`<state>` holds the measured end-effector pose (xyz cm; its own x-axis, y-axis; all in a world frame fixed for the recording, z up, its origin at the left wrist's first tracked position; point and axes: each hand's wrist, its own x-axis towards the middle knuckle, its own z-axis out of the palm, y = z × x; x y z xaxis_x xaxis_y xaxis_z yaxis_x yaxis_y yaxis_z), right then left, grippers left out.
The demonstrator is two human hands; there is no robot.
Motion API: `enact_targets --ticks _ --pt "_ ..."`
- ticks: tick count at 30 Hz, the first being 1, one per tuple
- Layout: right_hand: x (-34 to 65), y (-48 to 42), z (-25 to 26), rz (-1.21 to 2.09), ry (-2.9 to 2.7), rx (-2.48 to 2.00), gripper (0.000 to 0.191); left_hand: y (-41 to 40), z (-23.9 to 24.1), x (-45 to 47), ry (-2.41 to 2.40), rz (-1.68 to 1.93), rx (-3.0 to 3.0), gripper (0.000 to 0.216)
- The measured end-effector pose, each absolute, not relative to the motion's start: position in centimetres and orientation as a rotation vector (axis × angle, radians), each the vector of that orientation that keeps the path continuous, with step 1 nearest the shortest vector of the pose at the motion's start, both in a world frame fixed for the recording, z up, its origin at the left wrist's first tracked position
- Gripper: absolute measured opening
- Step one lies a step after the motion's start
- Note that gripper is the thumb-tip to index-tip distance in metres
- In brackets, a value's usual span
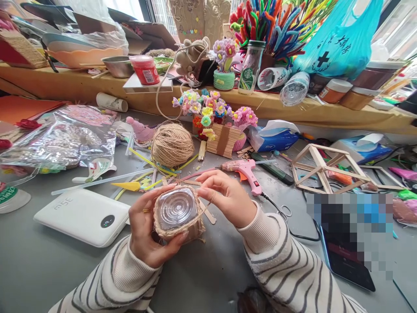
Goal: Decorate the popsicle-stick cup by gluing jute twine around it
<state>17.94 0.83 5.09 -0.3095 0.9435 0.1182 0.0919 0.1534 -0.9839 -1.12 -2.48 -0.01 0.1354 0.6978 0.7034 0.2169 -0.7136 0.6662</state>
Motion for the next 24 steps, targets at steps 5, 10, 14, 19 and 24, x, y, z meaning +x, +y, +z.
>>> enact_targets --ticks 5,10,14,19,24 --pt "17.92 0.84 5.06 1.223 -1.571 -1.04 0.042 -2.49 -0.25 -1.21 0.891 1.615 2.017 0.081" --pt "18.07 0.88 5.1 1.191 -1.542 -1.046 0.039 -2.4 -0.37 -1.18 0.875 1.636 1.998 0.082" --pt "17.97 0.75 5.08 1.213 -1.528 -1.04 0.032 -2.38 -0.23 -0.97 0.863 1.655 1.979 0.082" --pt "17.7 0.62 5.06 1.216 -1.597 -1.005 0.027 -2.39 -0.07 -0.9 0.831 1.643 1.965 0.083" --pt "17.85 0.68 5.01 1.13 -1.46 -1.052 0.035 -2.38 -0.29 -1.04 0.856 1.655 1.975 0.082"
